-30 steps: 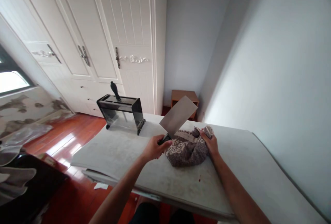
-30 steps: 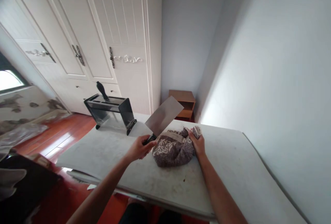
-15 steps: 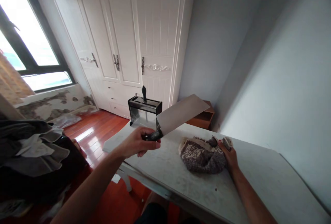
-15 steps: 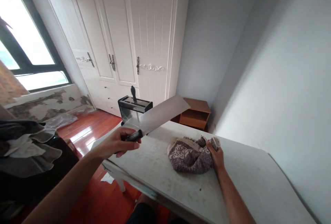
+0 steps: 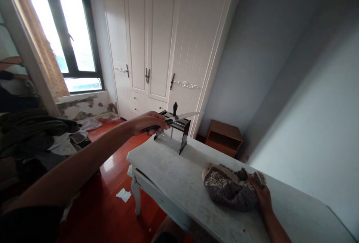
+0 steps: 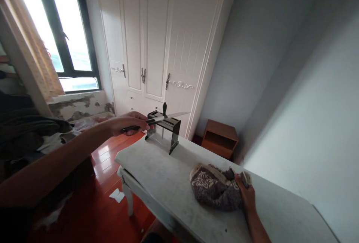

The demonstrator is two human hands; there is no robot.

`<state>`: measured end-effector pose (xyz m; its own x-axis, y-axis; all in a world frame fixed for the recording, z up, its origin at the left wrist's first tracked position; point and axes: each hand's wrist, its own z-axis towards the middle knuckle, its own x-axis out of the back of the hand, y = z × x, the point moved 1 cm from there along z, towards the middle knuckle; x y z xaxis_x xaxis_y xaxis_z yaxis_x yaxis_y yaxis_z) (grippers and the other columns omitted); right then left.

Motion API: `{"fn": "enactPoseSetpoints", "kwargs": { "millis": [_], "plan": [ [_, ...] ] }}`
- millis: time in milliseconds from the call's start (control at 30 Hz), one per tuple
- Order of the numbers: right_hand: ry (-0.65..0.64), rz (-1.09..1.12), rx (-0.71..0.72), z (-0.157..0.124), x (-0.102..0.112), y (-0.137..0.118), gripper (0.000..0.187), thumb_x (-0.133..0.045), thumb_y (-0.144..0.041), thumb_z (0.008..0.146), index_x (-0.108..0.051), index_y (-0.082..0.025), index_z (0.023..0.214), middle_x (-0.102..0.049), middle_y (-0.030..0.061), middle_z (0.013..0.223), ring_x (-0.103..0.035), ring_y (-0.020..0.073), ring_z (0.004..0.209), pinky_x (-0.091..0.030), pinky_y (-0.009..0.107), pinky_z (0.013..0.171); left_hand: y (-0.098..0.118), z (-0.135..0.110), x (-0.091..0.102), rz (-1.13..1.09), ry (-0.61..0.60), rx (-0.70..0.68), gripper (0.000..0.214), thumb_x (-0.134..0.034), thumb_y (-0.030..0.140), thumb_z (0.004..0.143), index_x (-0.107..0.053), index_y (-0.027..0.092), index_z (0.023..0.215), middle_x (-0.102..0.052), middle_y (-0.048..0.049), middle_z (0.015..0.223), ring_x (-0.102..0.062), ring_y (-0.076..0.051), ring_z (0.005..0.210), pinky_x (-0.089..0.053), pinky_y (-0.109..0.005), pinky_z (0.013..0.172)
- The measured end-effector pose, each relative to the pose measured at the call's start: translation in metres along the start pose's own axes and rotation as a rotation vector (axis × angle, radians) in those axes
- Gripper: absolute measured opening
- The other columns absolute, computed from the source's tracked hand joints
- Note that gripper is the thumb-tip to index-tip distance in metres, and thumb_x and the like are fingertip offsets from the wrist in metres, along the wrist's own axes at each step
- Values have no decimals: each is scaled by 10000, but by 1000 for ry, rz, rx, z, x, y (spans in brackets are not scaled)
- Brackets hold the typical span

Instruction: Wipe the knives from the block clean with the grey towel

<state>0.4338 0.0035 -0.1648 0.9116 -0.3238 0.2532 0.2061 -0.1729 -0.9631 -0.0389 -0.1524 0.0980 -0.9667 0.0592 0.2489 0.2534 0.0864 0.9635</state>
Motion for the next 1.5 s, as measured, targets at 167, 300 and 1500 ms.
{"fn": "enactPoseSetpoints", "kwargs": {
  "millis": [167,300,1500],
  "plan": [
    [3,-13,10,2,0,3,722,-729,-672,462,-694,-148,958,-728,71,856,-644,351,1039,-502,386,864,29,-5,25,210,-56,15,162,-717,283,672,-706,123,687,-526,11,511,-399,-51,323,-215,-192,307],
    [8,6,27,2,0,5,705,-743,-663,471,-694,-156,959,-731,63,862,-649,342,1016,-499,383,857,45,-3,40,353,-108,77,127,-730,230,639,-685,149,726,-650,-28,597,-446,-70,358,-259,-195,332],
    [42,-139,-10,0,2,4,645,-722,-691,476,-678,-163,844,-697,86,739,-662,376,921,-522,454,810,47,-21,65,-75,-61,99,229,-646,176,634,-759,114,823,-766,-165,841,-494,-73,385,-265,-145,296]
  ]
}}
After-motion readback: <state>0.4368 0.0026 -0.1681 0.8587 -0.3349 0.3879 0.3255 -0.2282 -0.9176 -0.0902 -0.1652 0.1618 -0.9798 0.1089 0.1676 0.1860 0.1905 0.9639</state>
